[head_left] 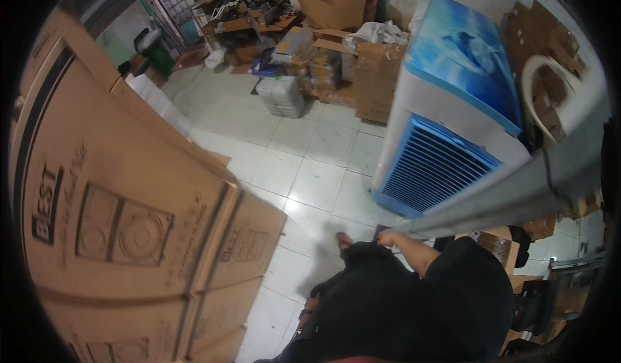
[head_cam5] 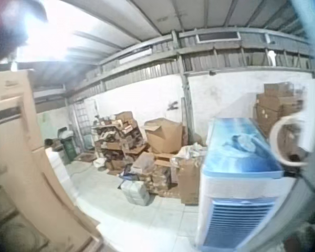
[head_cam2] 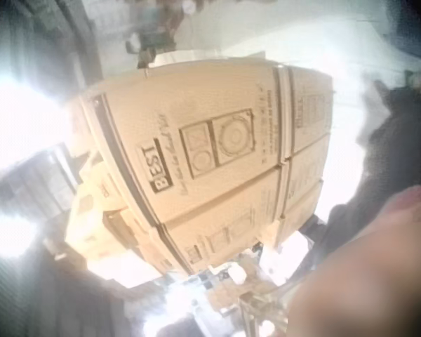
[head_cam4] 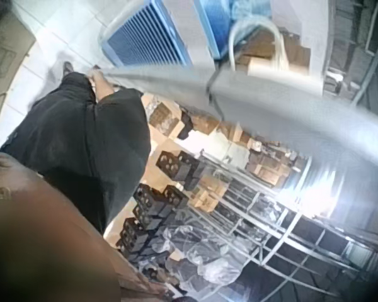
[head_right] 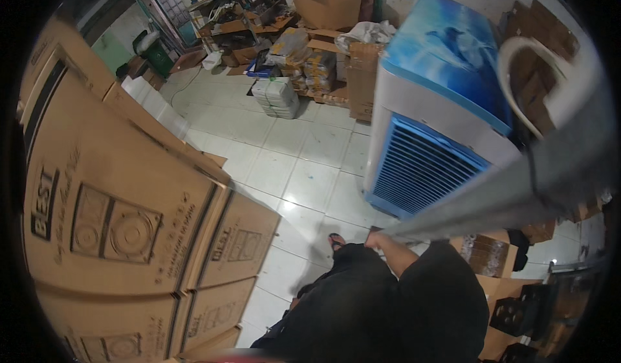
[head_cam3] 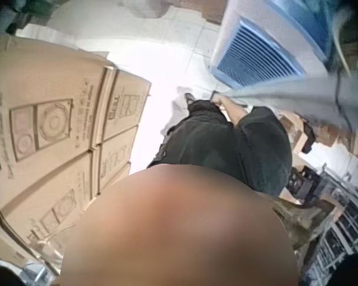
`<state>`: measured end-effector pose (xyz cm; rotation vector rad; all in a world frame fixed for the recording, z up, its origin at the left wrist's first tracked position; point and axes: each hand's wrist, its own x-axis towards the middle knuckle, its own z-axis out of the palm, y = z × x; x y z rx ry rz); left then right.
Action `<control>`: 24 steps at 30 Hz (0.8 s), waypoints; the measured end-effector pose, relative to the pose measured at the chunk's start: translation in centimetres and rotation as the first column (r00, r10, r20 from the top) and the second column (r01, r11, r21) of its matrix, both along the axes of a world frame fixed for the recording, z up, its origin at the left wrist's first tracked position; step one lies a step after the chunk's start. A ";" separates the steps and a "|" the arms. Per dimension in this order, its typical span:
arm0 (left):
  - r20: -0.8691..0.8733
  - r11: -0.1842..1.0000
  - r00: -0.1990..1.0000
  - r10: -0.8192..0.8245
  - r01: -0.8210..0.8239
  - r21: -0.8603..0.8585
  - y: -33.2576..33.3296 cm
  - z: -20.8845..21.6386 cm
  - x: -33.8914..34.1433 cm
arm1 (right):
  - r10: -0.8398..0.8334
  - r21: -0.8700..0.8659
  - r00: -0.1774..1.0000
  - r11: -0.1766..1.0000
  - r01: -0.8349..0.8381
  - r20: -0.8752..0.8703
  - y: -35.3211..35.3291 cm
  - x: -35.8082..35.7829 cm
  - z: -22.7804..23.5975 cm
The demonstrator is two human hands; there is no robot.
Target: The person moves through a cluttered workshop, picks up a white box, and retrieves a cordless drill from a shelf. They attach a battery to the drill and walk toward a stack of black speaker cabinets, preparing to assemble them.
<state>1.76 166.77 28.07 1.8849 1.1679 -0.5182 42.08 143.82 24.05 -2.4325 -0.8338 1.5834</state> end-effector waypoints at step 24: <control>-0.123 0.824 0.883 -0.453 0.362 -0.437 59.8 -9.0 56.0 | -0.671 -0.026 0.669 0.700 0.714 0.319 21.8 34.1 -2.6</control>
